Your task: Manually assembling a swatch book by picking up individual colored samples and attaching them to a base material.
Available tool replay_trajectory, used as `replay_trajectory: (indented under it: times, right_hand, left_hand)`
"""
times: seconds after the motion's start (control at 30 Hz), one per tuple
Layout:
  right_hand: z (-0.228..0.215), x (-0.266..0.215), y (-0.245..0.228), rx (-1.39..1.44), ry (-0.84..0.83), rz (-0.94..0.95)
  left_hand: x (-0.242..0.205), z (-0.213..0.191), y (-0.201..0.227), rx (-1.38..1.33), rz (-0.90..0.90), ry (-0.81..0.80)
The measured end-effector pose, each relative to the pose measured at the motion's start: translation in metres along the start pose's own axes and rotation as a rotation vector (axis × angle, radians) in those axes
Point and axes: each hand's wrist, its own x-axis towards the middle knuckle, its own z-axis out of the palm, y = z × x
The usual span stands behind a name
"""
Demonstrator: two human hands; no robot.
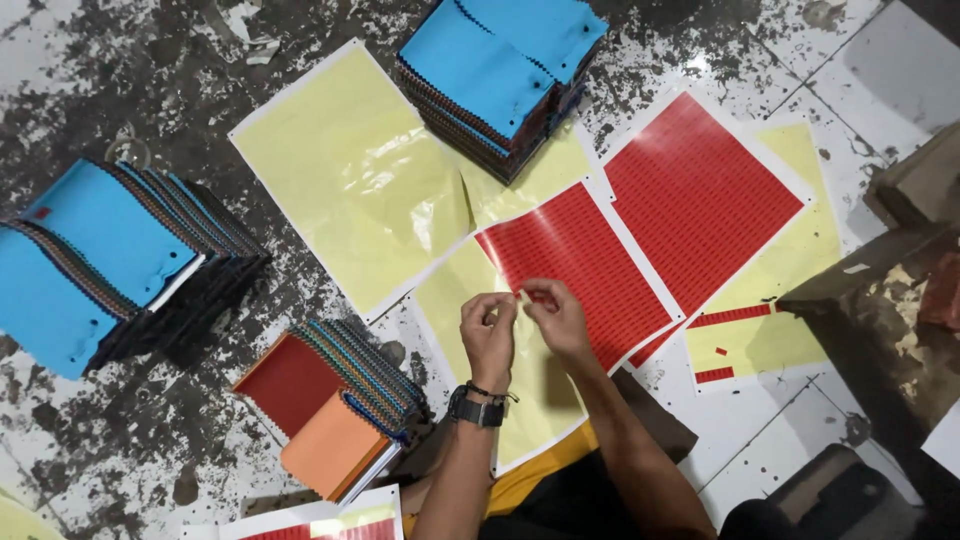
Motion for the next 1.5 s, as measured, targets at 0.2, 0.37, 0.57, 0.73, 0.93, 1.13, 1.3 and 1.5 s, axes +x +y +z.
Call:
replay_trajectory:
  times: [0.2, 0.37, 0.57, 0.73, 0.93, 1.13, 1.3, 1.5]
  right_hand:
    - [-0.002, 0.021, -0.001, -0.579, 0.044, -0.147]
    - [0.003, 0.020, -0.002, -0.630, 0.070, -0.188]
    - [-0.001, 0.016, 0.002, -0.592, 0.069, -0.225]
    - [0.005, 0.013, -0.009, -0.556, 0.115, -0.204]
    - [0.000, 0.013, -0.005, -0.537, 0.094, -0.156]
    - [0.005, 0.003, -0.010, -0.614, 0.222, -0.216]
    - [-0.001, -0.002, -0.008, -0.074, 0.007, -0.093]
    - [-0.007, 0.019, -0.001, -0.177, 0.060, -0.135]
  left_hand:
    - [-0.004, -0.001, 0.005, -0.075, -0.028, 0.028]
    - [-0.008, -0.009, 0.016, -0.062, -0.011, -0.011]
    - [-0.005, -0.015, 0.008, 0.017, 0.030, -0.043]
    - [-0.003, -0.017, 0.010, 0.041, 0.077, -0.047]
    - [-0.004, -0.016, 0.004, 0.045, 0.053, -0.071]
    - [-0.002, -0.017, 0.011, 0.054, 0.064, -0.066]
    - [-0.003, -0.015, 0.024, -0.068, 0.132, -0.149]
    - [0.009, -0.009, 0.007, -0.155, 0.172, -0.094]
